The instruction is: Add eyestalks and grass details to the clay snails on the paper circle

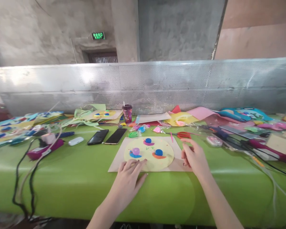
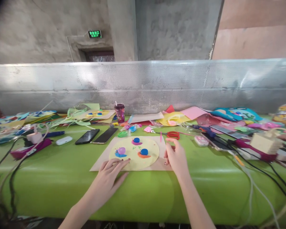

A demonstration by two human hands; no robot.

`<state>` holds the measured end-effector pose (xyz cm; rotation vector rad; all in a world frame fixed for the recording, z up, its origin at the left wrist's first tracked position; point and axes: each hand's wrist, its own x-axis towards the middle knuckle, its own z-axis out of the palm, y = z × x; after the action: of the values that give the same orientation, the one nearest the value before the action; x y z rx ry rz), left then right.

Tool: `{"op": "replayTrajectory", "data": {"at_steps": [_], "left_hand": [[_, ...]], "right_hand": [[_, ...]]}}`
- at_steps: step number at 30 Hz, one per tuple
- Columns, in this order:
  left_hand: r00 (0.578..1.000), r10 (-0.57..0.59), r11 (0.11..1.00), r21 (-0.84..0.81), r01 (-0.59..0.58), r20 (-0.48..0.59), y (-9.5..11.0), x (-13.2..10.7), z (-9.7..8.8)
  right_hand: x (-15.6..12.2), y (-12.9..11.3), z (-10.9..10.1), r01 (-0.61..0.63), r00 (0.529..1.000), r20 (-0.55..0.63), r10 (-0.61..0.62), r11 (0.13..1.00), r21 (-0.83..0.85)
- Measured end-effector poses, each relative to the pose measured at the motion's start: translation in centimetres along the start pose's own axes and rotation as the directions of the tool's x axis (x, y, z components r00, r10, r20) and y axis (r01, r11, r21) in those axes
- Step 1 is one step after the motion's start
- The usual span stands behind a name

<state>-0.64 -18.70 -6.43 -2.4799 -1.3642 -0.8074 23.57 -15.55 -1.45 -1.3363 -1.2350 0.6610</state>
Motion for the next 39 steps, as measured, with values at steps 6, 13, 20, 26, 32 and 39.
{"op": "replayTrajectory", "data": {"at_steps": [6,13,20,26,32,39], "left_hand": [[0.998,-0.013,1.0,-0.027,0.012,-0.058,-0.2,-0.2,0.4],[0.996,-0.019,1.0,-0.023,0.017,-0.09,0.0,-0.3,0.5],[0.991,0.001,0.999,0.041,0.004,-0.132,0.3,-0.4,0.7],[0.974,-0.001,0.999,0.047,0.012,-0.225,0.2,-0.8,1.4],[0.981,-0.052,0.992,-0.12,0.03,-0.186,-0.3,-0.8,0.8],[0.98,-0.124,0.963,-0.22,0.156,0.153,-8.8,10.6,-1.4]], "right_hand": [[-0.3,-0.1,-0.1,0.002,0.999,-0.04,0.001,0.998,0.063],[-0.2,-0.2,0.0,-0.018,0.999,-0.039,0.021,0.996,0.082],[-0.2,-0.1,0.0,-0.016,0.999,-0.044,0.02,0.996,0.089],[-0.2,-0.1,0.0,-0.024,0.999,-0.044,0.029,0.994,0.105],[-0.1,0.3,-0.1,-0.014,1.0,-0.014,0.016,0.995,0.103],[-0.3,-0.2,-0.1,-0.022,0.999,0.03,0.02,0.998,0.055]]}}
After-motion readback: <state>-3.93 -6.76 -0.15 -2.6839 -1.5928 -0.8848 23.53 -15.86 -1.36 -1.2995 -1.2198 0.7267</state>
